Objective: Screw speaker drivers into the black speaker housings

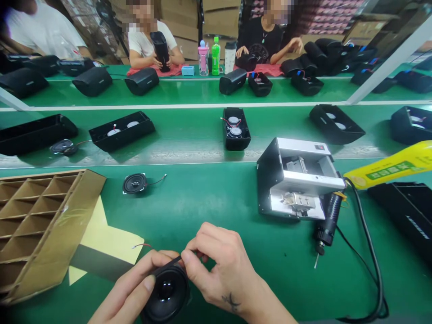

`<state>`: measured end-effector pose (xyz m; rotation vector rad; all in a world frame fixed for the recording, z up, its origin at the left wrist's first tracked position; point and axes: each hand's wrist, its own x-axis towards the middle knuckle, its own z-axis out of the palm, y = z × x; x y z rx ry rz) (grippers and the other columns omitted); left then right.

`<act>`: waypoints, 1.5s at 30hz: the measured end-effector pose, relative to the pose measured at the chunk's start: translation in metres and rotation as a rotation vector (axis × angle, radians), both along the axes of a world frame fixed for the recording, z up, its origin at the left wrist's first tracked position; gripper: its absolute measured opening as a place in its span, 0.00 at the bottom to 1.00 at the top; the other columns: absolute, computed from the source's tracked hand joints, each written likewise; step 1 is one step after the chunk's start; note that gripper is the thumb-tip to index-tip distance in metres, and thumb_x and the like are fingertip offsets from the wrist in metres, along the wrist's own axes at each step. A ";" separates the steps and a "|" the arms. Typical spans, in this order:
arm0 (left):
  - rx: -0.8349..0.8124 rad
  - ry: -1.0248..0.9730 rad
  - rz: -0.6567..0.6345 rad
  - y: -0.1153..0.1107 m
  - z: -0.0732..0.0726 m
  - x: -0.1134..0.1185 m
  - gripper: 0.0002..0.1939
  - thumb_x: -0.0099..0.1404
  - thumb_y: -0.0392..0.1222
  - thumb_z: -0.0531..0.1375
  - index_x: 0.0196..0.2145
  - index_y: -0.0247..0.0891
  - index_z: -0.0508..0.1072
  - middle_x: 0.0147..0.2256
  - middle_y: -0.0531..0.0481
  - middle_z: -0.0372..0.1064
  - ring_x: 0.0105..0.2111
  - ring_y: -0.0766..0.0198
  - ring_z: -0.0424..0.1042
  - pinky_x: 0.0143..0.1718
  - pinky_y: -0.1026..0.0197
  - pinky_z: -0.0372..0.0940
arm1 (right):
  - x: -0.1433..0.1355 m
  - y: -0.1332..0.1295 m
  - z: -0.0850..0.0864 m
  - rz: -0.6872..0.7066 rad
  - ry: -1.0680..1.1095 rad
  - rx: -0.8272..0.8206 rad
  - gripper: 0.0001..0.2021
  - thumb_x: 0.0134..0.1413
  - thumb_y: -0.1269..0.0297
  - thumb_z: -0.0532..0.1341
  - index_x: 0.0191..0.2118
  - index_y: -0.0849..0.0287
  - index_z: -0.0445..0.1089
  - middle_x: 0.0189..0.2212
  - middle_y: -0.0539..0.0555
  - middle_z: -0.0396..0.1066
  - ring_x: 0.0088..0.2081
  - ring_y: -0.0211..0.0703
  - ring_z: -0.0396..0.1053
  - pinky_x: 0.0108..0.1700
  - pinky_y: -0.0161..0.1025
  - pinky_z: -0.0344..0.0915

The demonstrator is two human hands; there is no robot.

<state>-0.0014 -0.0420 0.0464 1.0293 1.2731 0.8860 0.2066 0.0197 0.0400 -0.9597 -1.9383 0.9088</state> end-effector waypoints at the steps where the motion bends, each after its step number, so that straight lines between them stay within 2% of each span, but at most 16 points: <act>1: 0.001 0.000 -0.023 0.001 0.000 0.000 0.22 0.69 0.65 0.62 0.40 0.45 0.82 0.43 0.48 0.80 0.42 0.56 0.76 0.42 0.63 0.73 | 0.000 -0.001 0.000 -0.004 0.004 0.000 0.09 0.65 0.71 0.61 0.32 0.59 0.72 0.25 0.48 0.67 0.28 0.35 0.64 0.31 0.35 0.60; 3: -0.002 -0.007 -0.032 0.002 0.000 0.000 0.21 0.70 0.64 0.61 0.40 0.45 0.82 0.43 0.48 0.79 0.42 0.56 0.76 0.43 0.63 0.72 | -0.001 -0.003 -0.001 -0.007 0.016 0.000 0.09 0.65 0.71 0.61 0.31 0.59 0.72 0.25 0.48 0.67 0.27 0.34 0.64 0.30 0.34 0.60; 6: -0.025 -0.030 0.029 0.002 0.002 0.004 0.20 0.69 0.64 0.62 0.39 0.45 0.81 0.44 0.49 0.79 0.41 0.58 0.74 0.42 0.64 0.71 | -0.001 -0.005 0.000 -0.016 0.032 -0.001 0.09 0.65 0.72 0.60 0.31 0.59 0.72 0.25 0.48 0.68 0.27 0.35 0.64 0.30 0.34 0.61; 13: -0.048 -0.046 0.078 0.001 0.006 0.012 0.20 0.69 0.63 0.62 0.38 0.45 0.80 0.43 0.48 0.78 0.40 0.57 0.74 0.42 0.62 0.71 | -0.002 -0.007 -0.004 -0.028 0.048 0.002 0.09 0.65 0.72 0.60 0.31 0.60 0.72 0.25 0.48 0.69 0.27 0.34 0.64 0.30 0.33 0.61; 31: -0.109 -0.128 0.102 0.004 -0.009 0.014 0.21 0.67 0.63 0.65 0.33 0.42 0.76 0.41 0.51 0.72 0.40 0.61 0.68 0.39 0.66 0.65 | 0.001 -0.013 -0.017 -0.042 -0.002 0.003 0.10 0.67 0.68 0.60 0.35 0.60 0.78 0.26 0.50 0.69 0.28 0.37 0.65 0.31 0.37 0.61; 33: -0.109 -0.134 0.102 0.004 -0.009 0.014 0.21 0.67 0.63 0.65 0.33 0.41 0.75 0.41 0.51 0.72 0.40 0.61 0.68 0.40 0.66 0.64 | 0.003 -0.013 -0.019 -0.029 -0.016 -0.005 0.09 0.68 0.68 0.61 0.38 0.60 0.79 0.27 0.50 0.71 0.29 0.38 0.67 0.33 0.38 0.62; 35: -0.094 -0.135 0.101 0.005 -0.009 0.014 0.21 0.67 0.63 0.66 0.32 0.41 0.75 0.40 0.50 0.72 0.40 0.61 0.69 0.41 0.65 0.65 | 0.007 -0.012 -0.019 -0.016 -0.024 -0.040 0.09 0.68 0.65 0.62 0.46 0.59 0.79 0.30 0.51 0.74 0.30 0.38 0.69 0.36 0.39 0.64; 38: -0.080 -0.124 0.093 0.005 -0.011 0.012 0.20 0.67 0.62 0.66 0.32 0.42 0.75 0.40 0.50 0.73 0.40 0.61 0.69 0.41 0.65 0.65 | 0.010 -0.007 -0.013 0.004 -0.040 -0.128 0.14 0.68 0.61 0.64 0.54 0.59 0.76 0.33 0.51 0.75 0.33 0.39 0.72 0.38 0.39 0.66; 39: -0.076 -0.113 0.085 0.005 -0.011 0.012 0.19 0.69 0.61 0.65 0.33 0.42 0.75 0.41 0.50 0.73 0.41 0.61 0.70 0.41 0.66 0.65 | 0.011 -0.006 -0.009 0.016 -0.049 -0.145 0.13 0.67 0.60 0.64 0.53 0.59 0.76 0.33 0.50 0.75 0.33 0.38 0.72 0.38 0.38 0.66; 42: -0.032 -0.046 0.017 0.005 -0.012 0.008 0.17 0.73 0.59 0.60 0.36 0.43 0.76 0.42 0.49 0.74 0.45 0.58 0.71 0.44 0.65 0.67 | 0.010 0.000 0.000 0.040 -0.106 -0.124 0.04 0.67 0.64 0.63 0.41 0.58 0.74 0.31 0.48 0.72 0.31 0.36 0.69 0.37 0.37 0.63; 45: 0.019 0.041 -0.014 0.004 -0.013 0.006 0.16 0.74 0.57 0.59 0.43 0.45 0.79 0.46 0.48 0.75 0.48 0.56 0.72 0.47 0.64 0.68 | 0.009 0.003 0.006 0.042 -0.200 -0.065 0.07 0.68 0.66 0.63 0.35 0.57 0.70 0.29 0.46 0.70 0.30 0.35 0.65 0.35 0.37 0.60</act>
